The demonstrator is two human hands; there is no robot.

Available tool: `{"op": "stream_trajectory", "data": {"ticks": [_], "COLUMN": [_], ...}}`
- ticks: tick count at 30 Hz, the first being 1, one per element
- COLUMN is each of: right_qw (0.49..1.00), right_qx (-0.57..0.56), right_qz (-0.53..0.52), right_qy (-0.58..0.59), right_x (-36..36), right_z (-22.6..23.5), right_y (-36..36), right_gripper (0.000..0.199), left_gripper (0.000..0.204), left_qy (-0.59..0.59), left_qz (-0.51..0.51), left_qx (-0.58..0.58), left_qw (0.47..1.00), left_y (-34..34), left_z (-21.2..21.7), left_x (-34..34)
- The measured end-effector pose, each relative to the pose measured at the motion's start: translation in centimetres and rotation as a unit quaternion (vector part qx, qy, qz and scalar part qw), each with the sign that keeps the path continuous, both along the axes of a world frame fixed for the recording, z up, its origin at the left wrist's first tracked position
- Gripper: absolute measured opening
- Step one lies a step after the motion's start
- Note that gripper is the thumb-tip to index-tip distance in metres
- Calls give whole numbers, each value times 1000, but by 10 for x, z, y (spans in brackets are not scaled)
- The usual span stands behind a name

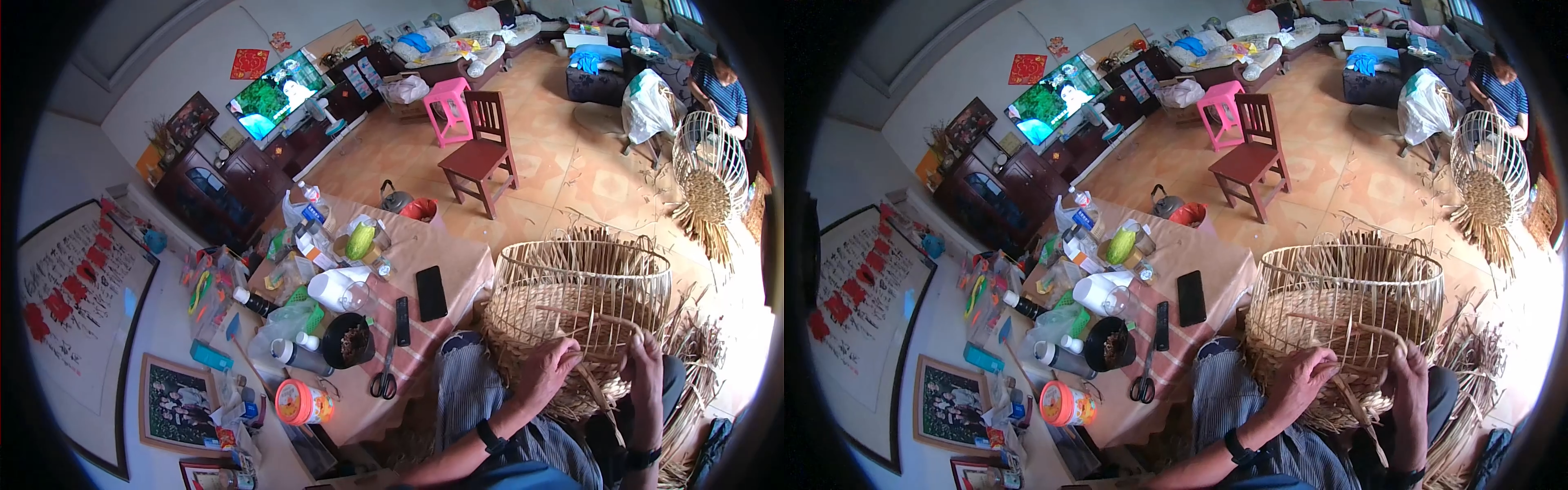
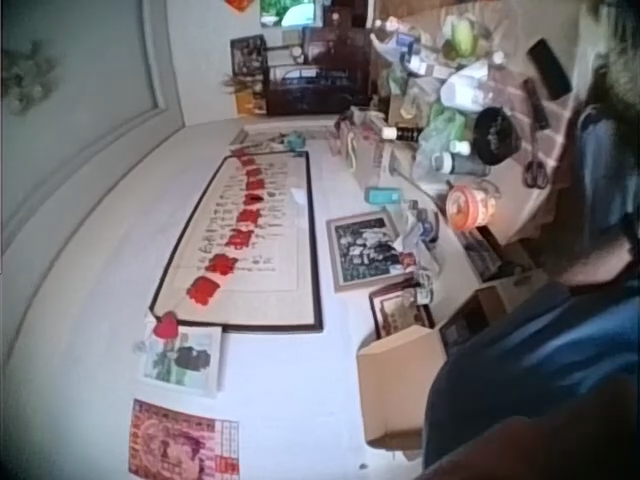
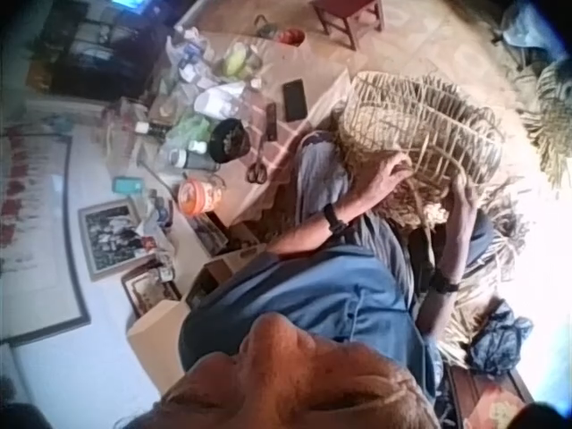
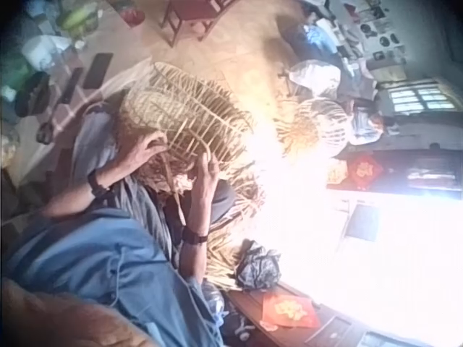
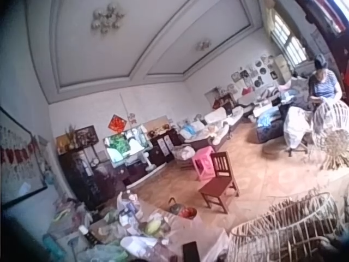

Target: The recorder is weaving a large bamboo basket using thin bamboo strips.

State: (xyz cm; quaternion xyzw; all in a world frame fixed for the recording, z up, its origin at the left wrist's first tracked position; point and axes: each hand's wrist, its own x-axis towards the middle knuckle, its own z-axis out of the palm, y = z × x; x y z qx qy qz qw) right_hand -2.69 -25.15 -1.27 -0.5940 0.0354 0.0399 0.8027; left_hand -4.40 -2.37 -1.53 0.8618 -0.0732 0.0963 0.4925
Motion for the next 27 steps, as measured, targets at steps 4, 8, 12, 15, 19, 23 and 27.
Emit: {"op": "stream_trajectory", "data": {"ticks": [4, 8, 12, 15, 19, 23, 27], "right_qw": [988, 947, 989, 960, 951, 985, 986], "right_qx": [-15, -270, 115, 277, 290, 127, -17], "right_qz": [126, 158, 97, 25, -84, -14, 122], "right_qy": [84, 77, -7, 20, 73, 116, 113], "right_x": [-62, -57, -37, -48, -68, -86, -100], "right_z": [-22, 9, -14, -52, -48, -62, -23], "right_y": [16, 17, -4, -36, -30, -39, 1], "right_gripper": [31, 31, 46, 42, 46, 44, 39], "left_gripper": [16, 13, 24, 30, 33, 34, 31], "left_qy": [-89, -83, 1, -35, -105, -102, -31], "left_qz": [-8, -49, -94, -38, -94, -146, -178], "left_qx": [19, 68, 46, 42, 114, 141, 99], "left_qw": [996, 993, 995, 998, 983, 974, 978], "left_y": [-3, -3, 40, 49, 28, 17, 17], "left_z": [-14, -12, 4, 35, 42, 32, 26], "left_x": [1, 5, 8, 3, 4, 6, 12]}}
